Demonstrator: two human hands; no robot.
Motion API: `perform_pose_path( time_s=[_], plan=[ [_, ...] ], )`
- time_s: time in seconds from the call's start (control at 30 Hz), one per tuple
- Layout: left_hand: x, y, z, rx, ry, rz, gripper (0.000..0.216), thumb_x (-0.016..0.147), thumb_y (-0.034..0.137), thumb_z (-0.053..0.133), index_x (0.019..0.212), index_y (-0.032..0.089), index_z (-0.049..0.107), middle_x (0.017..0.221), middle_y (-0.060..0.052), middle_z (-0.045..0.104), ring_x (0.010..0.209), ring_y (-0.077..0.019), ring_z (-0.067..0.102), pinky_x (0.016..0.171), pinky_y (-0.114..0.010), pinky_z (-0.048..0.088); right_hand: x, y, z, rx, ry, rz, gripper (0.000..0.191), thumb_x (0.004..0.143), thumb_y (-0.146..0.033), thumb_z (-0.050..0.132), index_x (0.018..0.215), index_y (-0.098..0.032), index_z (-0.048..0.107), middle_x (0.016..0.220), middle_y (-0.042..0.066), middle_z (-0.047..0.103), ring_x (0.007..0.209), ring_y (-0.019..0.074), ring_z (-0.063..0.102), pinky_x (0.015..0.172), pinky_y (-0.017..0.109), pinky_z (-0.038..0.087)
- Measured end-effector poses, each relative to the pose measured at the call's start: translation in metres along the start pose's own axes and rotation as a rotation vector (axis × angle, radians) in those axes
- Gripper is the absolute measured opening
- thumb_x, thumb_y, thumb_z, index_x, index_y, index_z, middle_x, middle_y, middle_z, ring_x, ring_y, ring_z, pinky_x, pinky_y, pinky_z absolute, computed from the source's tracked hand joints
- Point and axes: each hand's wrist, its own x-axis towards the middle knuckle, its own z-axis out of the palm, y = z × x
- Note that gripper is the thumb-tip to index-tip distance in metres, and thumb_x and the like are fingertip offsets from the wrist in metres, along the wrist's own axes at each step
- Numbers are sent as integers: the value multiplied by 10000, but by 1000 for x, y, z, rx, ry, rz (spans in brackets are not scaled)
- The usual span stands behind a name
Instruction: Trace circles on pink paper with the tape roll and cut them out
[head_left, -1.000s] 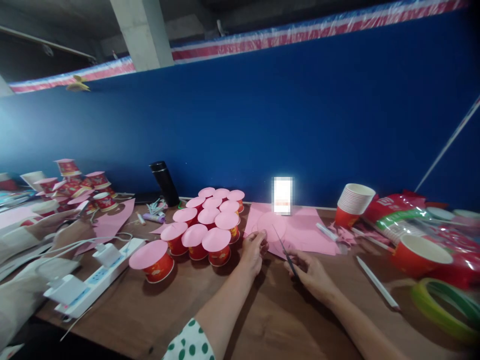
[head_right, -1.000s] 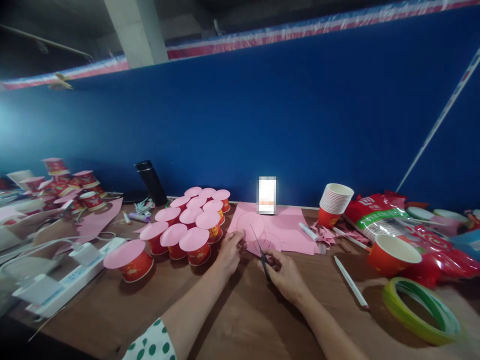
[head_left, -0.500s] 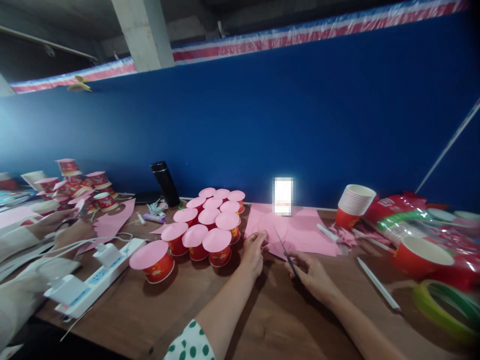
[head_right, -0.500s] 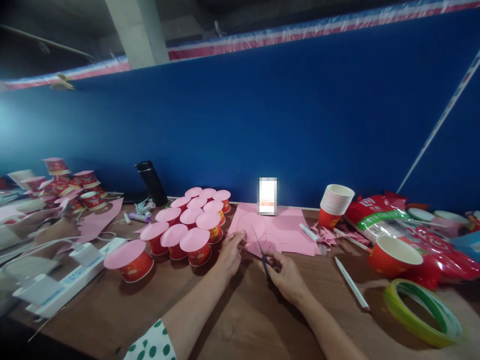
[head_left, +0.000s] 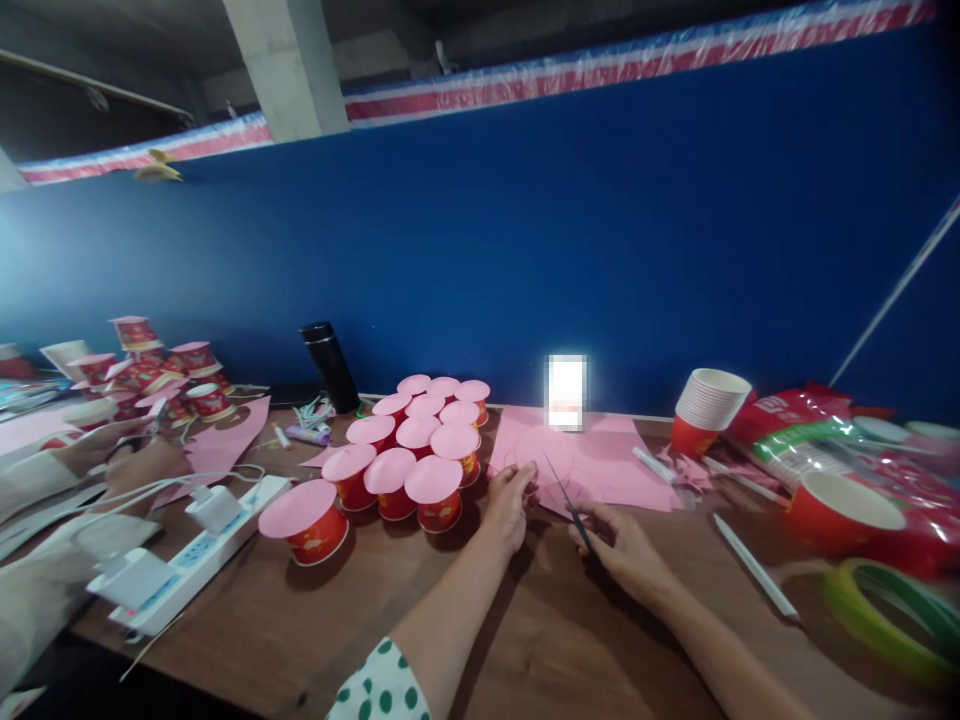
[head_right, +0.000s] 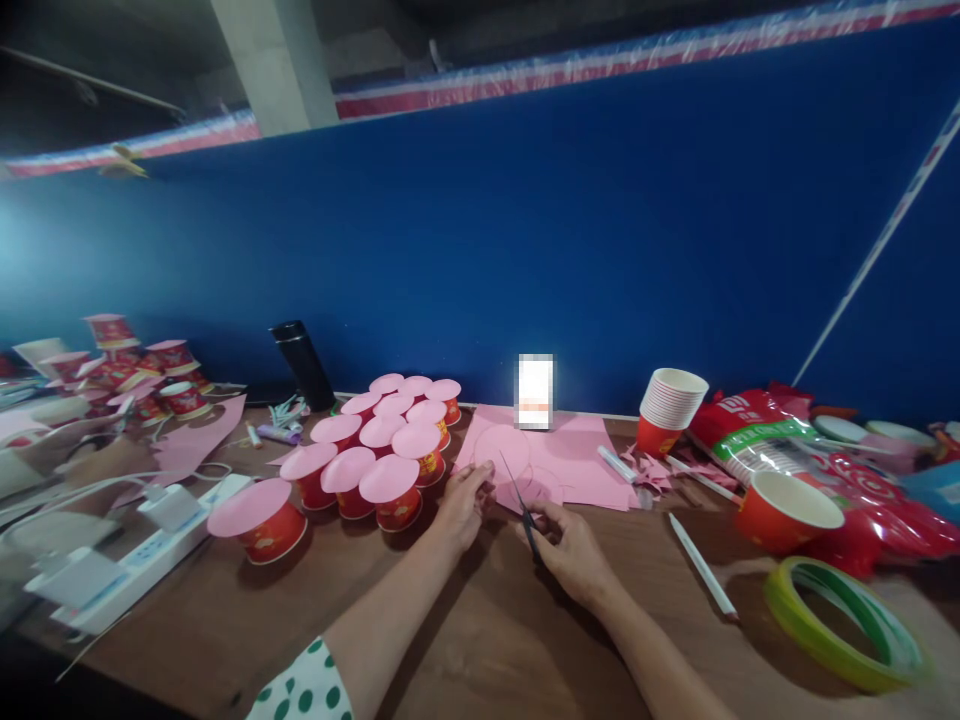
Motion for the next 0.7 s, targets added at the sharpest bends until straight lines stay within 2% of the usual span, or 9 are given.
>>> perform_pose_path(
  time_s=[0.4, 0.7],
  plan=[
    [-2, 1, 1, -2, 24, 18, 347, 512, 316, 815, 661, 139, 556, 621, 33, 536, 529, -44, 500, 495, -150, 427, -1, 1, -1, 4, -32, 2, 425, 759, -407, 604, 1086, -136, 604, 705, 15, 596, 614, 135, 544, 525, 220, 436],
    [-4, 0, 2, 21, 8, 11, 358, 507, 335, 816, 660, 136, 561, 615, 31, 535, 530, -47, 497, 496, -155, 421, -1, -1, 0, -2, -6, -3, 436, 749, -422, 607, 1078, -135, 612, 707, 27, 608, 614, 143, 557, 512, 221, 446]
  ],
)
